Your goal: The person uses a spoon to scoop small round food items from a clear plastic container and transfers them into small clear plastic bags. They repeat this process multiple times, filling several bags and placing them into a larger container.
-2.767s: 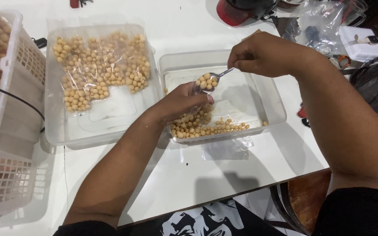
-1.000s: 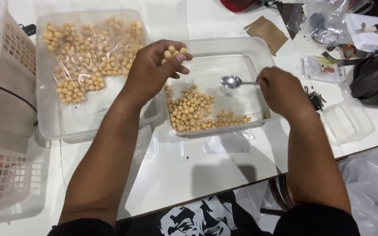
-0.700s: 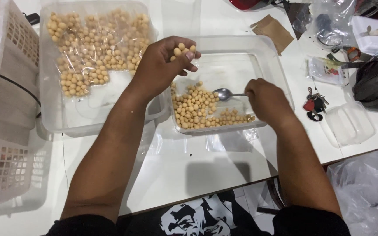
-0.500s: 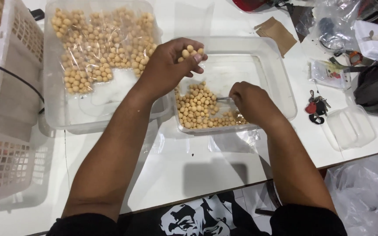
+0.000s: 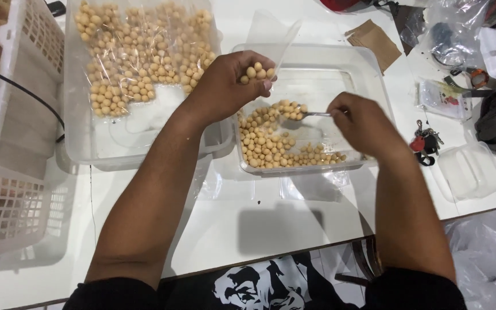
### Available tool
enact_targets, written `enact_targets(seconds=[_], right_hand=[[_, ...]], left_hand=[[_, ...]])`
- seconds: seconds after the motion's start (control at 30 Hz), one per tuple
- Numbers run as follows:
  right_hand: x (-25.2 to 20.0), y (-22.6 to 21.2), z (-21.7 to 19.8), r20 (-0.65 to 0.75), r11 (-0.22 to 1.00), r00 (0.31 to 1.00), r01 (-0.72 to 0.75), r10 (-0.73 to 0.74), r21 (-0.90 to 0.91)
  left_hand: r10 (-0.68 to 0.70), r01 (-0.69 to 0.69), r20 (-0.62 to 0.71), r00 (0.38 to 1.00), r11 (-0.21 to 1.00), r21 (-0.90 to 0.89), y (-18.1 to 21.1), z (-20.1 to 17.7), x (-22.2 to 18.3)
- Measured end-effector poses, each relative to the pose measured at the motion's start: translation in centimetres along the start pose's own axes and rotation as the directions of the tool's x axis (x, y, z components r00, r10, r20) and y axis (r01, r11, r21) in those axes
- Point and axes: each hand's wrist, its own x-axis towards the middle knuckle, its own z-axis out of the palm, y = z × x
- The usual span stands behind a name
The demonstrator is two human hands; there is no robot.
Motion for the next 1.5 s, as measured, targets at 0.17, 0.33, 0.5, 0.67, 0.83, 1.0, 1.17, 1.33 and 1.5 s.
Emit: enact_targets(seconds=[0.17,0.33,0.5,0.67,0.83,1.0,1.17,1.33,1.5], right_hand=[[0.1,-0.2,-4.6,-0.117,0.992,0.992,-0.064,0.050,-0.113],[-0.3,-1.5,-9.5,-0.175,0.991,0.983,0.040,-0.062,-0.130],[-1.4,-4.4,-12.5,-0.211,0.983,0.972,0.071,-0.107,-0.170],[-1.5,-6.6,-12.9,-0.155,0.984,0.977,0.130,-0.149,-0.122],[-0.9,-7.3,-12.6,-0.128,0.964,0.967,0.199,-0.222,-0.175],[-0.9,-8.3,-12.7,-0.107,0.976,0.982,0.138,-0.158,-0.167],[0.6,-7.1,-12.9,-0.079,0.932,0.951,0.271,-0.298,-0.241],[2.8,-5.8,-12.7,-0.053,0.825,0.886,0.404,-0.460,-0.396],[3.7,-5.6,-10.3,-0.081,0.692,0.782,0.492,-0.618,-0.528]], left_hand=[[-0.154,0.139,0.079,0.985,0.976,0.167,0.9,-0.2,-0.4],[-0.203,0.165,0.154,0.967,0.960,0.228,0.3,0.3,-0.1],[-0.230,0.187,0.177,0.957,0.955,0.231,0.4,0.5,-0.3],[-0.239,0.174,0.211,0.948,0.942,0.286,0.8,0.7,-0.4],[-0.241,0.157,0.216,0.946,0.926,0.344,0.9,0.7,-0.3],[-0.236,0.154,0.225,0.945,0.932,0.327,1.3,0.5,-0.5],[-0.244,0.149,0.261,0.934,0.930,0.335,1.3,0.5,-0.2],[-0.173,0.082,0.278,0.945,0.947,0.310,0.9,0.9,0.1],[-0.179,0.142,0.245,0.953,0.977,0.161,0.3,2.0,0.2]])
